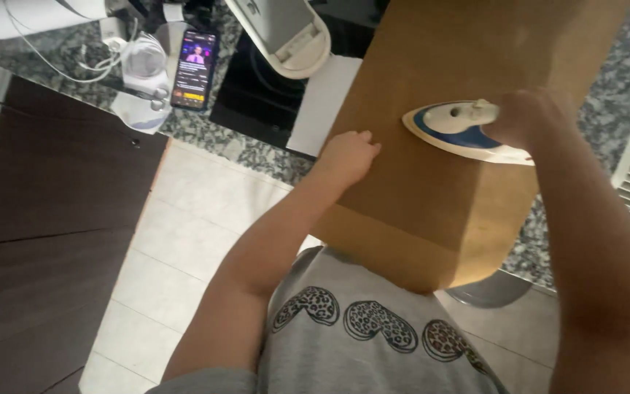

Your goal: Iron a brown paper bag on a counter to smooth it or apply a transfer

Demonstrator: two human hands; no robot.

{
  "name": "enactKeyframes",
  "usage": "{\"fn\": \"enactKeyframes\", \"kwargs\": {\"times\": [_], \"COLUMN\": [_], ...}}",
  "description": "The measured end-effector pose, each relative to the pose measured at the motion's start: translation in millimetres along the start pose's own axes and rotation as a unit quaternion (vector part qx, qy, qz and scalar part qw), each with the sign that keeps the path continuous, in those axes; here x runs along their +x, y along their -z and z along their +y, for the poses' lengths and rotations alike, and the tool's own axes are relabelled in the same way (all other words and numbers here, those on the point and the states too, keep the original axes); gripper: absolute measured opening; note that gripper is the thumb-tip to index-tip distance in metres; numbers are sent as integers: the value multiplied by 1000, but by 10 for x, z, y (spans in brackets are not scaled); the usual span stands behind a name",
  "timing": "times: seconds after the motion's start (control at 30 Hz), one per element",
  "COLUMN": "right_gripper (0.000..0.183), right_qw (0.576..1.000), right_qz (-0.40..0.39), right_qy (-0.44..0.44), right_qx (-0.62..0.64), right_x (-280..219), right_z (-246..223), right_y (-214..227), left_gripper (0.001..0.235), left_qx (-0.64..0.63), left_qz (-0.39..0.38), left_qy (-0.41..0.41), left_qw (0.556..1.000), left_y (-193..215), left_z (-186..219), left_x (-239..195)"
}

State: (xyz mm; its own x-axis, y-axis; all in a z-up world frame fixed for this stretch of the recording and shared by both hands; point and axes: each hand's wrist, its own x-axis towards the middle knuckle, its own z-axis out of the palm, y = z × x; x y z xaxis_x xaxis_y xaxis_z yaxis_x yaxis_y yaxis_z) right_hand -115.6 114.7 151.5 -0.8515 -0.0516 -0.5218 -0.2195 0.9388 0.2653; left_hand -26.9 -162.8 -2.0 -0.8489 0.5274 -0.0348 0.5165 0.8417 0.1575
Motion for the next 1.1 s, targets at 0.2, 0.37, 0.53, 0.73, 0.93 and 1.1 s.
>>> {"fn": "enactKeyframes", "kwargs": {"times": [0.2,0.37,0.53,0.73,0.93,1.1], "right_gripper": [57,52,50,51,53,53], "right_qw": [1000,1000,999,999,991,988], "right_qz": [-11,-20,23,39,92,126], "right_qy": [-3,-17,6,24,67,85], "right_qx": [25,-10,26,-15,71,39], "right_x": [134,100,122,156,200,156], "right_z": [39,-7,77,107,245,228], "right_y": [-139,-75,-176,-212,-346,-390], "left_gripper": [38,32,31,23,40,29], "left_qx": [-28,-25,-41,-73,-113,-291], "left_qz": [-131,-75,-98,-41,-124,188], "left_qy": [29,18,27,21,128,19], "left_qw": [991,997,994,996,977,938], "left_y": [127,173,342,216,481,1038], "left_z": [13,19,61,19,184,650], "left_x": [58,10,8,-73,-163,-274]}}
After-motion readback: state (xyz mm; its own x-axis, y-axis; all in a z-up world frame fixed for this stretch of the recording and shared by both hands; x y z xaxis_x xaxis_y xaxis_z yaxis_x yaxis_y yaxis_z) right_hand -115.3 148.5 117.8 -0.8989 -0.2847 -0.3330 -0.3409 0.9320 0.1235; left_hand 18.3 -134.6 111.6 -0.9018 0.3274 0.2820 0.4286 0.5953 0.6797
